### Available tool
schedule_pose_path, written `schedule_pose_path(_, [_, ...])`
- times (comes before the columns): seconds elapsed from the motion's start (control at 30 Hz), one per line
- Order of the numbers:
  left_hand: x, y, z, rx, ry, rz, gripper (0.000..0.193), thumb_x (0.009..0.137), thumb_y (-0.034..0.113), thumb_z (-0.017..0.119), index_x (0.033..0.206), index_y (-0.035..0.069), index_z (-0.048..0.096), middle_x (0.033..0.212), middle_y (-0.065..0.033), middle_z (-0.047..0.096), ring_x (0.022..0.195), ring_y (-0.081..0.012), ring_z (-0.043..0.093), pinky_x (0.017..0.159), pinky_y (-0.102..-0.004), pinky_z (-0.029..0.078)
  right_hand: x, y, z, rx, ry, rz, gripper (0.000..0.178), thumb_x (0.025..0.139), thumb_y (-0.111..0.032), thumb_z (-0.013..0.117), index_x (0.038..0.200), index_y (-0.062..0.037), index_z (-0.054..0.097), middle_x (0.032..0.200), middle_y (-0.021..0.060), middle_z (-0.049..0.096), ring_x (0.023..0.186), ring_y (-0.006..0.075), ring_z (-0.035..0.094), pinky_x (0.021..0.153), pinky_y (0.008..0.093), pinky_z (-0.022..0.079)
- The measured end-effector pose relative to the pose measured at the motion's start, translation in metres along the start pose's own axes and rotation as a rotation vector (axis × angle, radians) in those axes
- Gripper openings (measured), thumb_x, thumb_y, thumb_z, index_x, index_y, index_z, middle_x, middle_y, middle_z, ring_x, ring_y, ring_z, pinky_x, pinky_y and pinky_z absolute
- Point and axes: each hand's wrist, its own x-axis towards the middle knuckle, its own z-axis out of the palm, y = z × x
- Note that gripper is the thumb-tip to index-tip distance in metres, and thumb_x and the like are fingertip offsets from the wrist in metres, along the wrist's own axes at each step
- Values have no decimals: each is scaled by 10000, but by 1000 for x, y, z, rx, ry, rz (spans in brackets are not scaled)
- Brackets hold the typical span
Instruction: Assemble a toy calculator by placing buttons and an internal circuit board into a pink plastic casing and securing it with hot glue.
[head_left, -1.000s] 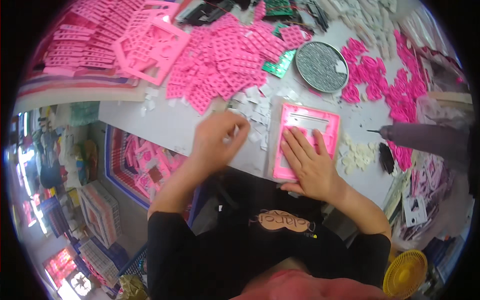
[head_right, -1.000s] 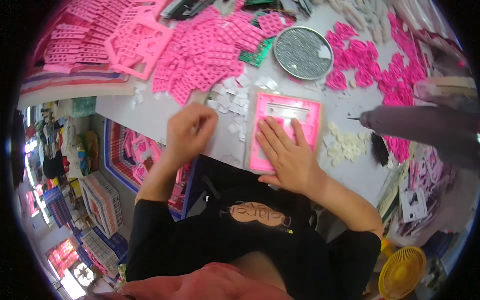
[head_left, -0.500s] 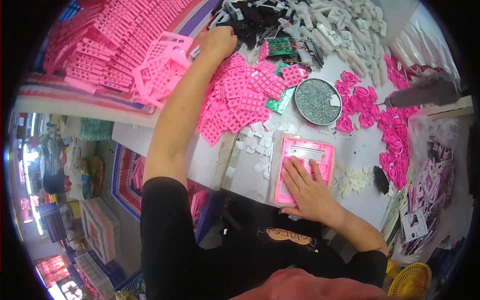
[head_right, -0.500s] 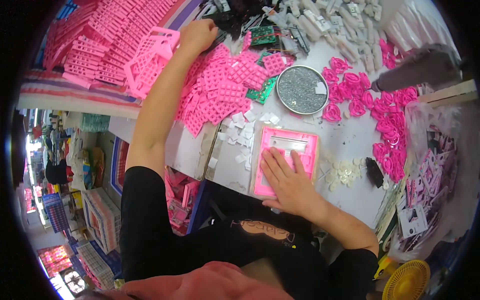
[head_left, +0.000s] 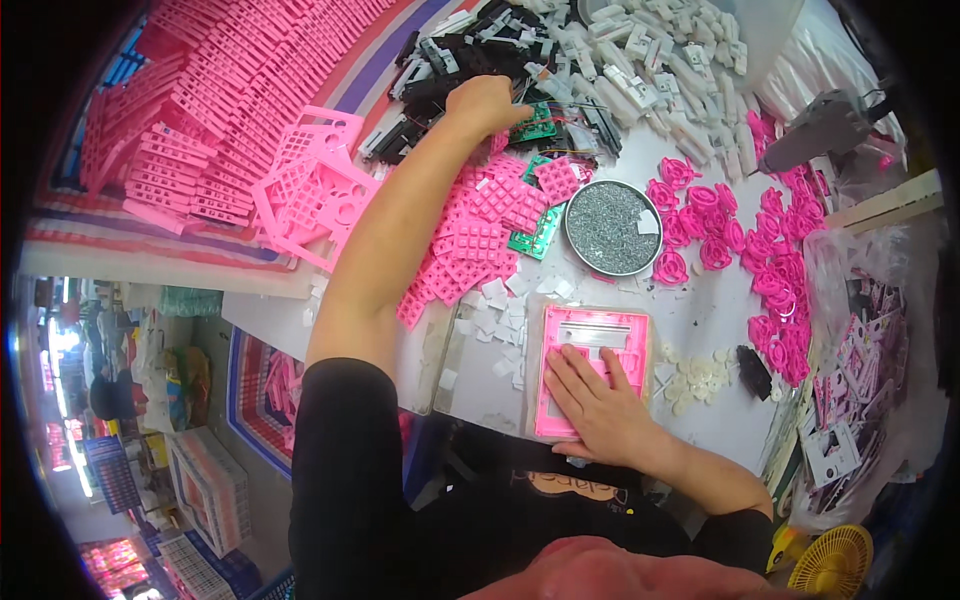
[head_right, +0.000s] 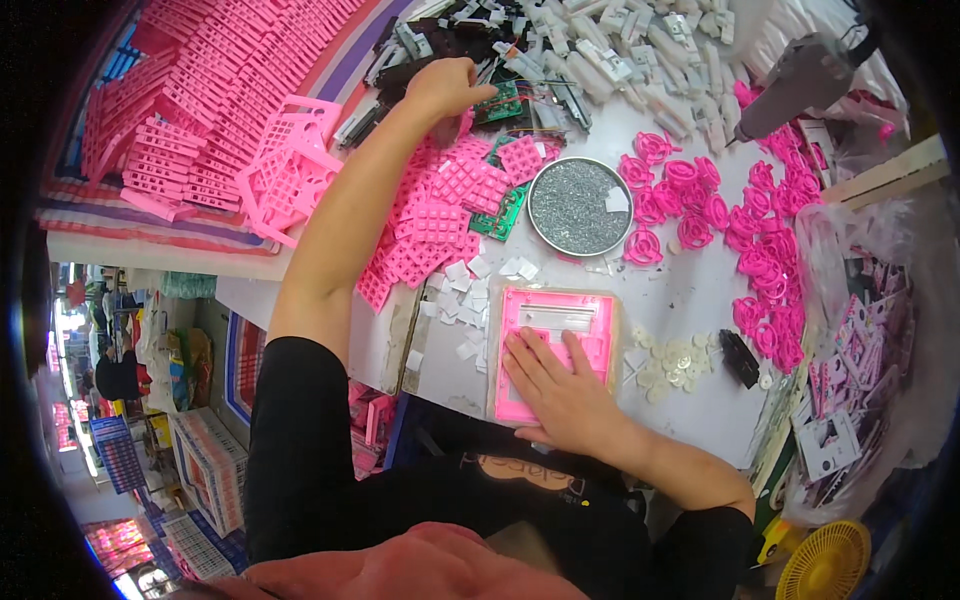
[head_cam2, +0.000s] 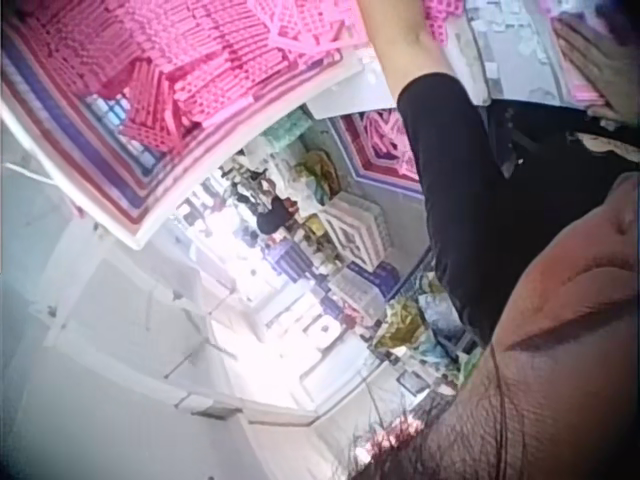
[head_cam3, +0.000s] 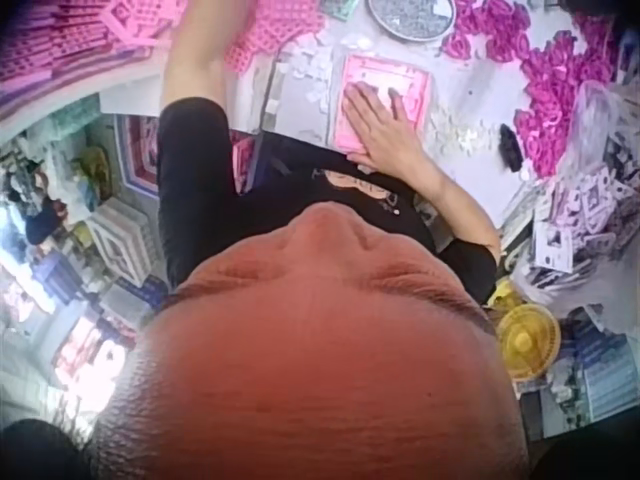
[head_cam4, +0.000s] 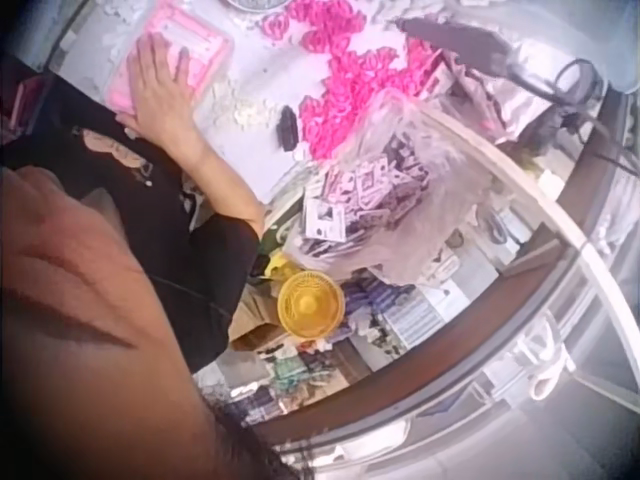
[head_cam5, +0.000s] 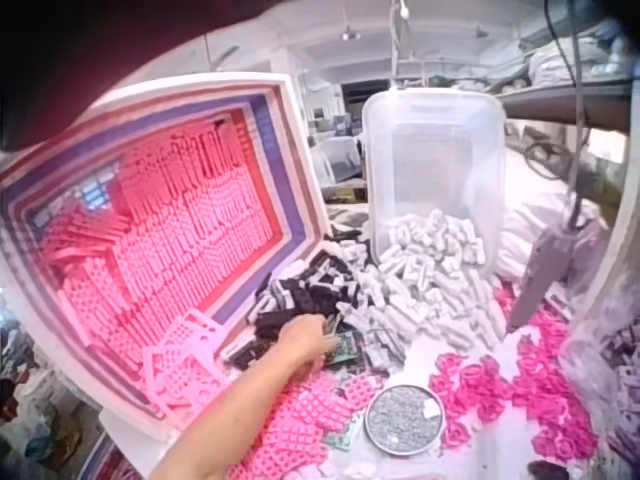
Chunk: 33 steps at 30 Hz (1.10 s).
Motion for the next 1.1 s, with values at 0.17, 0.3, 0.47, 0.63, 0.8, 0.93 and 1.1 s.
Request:
schedule_pose_path(0.17, [-2, -6, -14, 211, -387, -162, 553, 748, 407, 798, 1186, 78, 719, 1148, -204, 714, 1134, -348, 681, 928, -437, 556, 1, 1, 0, -10, -7, -11, 1024, 787, -593, 737, 1531, 6, 365, 1635, 180, 298, 1543, 326, 226, 1191, 616, 229])
schedule_pose_path(0.3, [-23, 15, -11, 287, -107, 4, 491, 791, 257, 744, 1244, 87, 659, 1306, -155, 627, 1187, -347, 640, 941, -505, 539, -1, 0, 0, -23, 3, 2, 1030, 794, -588, 734, 1543, 5, 349, 1637, 177, 296, 1545, 323, 220, 1190, 613, 234])
schedule_pose_path(0.47, [-5, 21, -7, 218, -266, 210, 444, 759, 246, 750, 1167, 91, 667, 1225, -151, 637, 1131, -360, 638, 953, -477, 525, -2, 1, 1, -45, 19, -15, 1027, 793, -598, 724, 1537, 6, 355, 1635, 173, 302, 1546, 317, 224, 1196, 602, 222])
schedule_pose_path(0.63, [-16, 6, 19, 194, 0, 353, 216, 810, 189, 684, 995, 77, 683, 1053, -147, 664, 1041, -338, 659, 868, -462, 548, -3, 0, 3, -76, 47, -9, 1033, 784, -630, 710, 1516, 18, 377, 1625, 179, 321, 1538, 324, 247, 1196, 601, 212])
schedule_pose_path(0.8, [-21, -7, 1, 129, -103, 399, 147, 821, 182, 652, 935, 93, 673, 976, -132, 678, 936, -378, 655, 797, -479, 534, -5, 0, 1, 28, 131, -51, 986, 777, -597, 738, 1513, -29, 411, 1610, 182, 345, 1524, 352, 274, 1180, 595, 249])
schedule_pose_path(0.93, [-55, 9, -54, -349, 138, 272, 109, 865, 155, 660, 868, 60, 606, 836, -56, 641, 817, -227, 665, 706, -372, 526, -9, 12, -9, 153, 365, -96, 837, 801, -489, 766, 1464, -57, 491, 1561, 186, 407, 1429, 388, 404, 1144, 564, 331])
schedule_pose_path(1.1, [-150, 6, -74, -1517, 43, 135, 170, 932, 99, 659, 1080, 60, 584, 943, -13, 637, 877, -120, 650, 727, -299, 566, 11, 28, -20, 888, 653, 48, 630, 821, -278, 806, 1362, -53, 575, 1416, 111, 557, 1228, 250, 558, 1012, 434, 471])
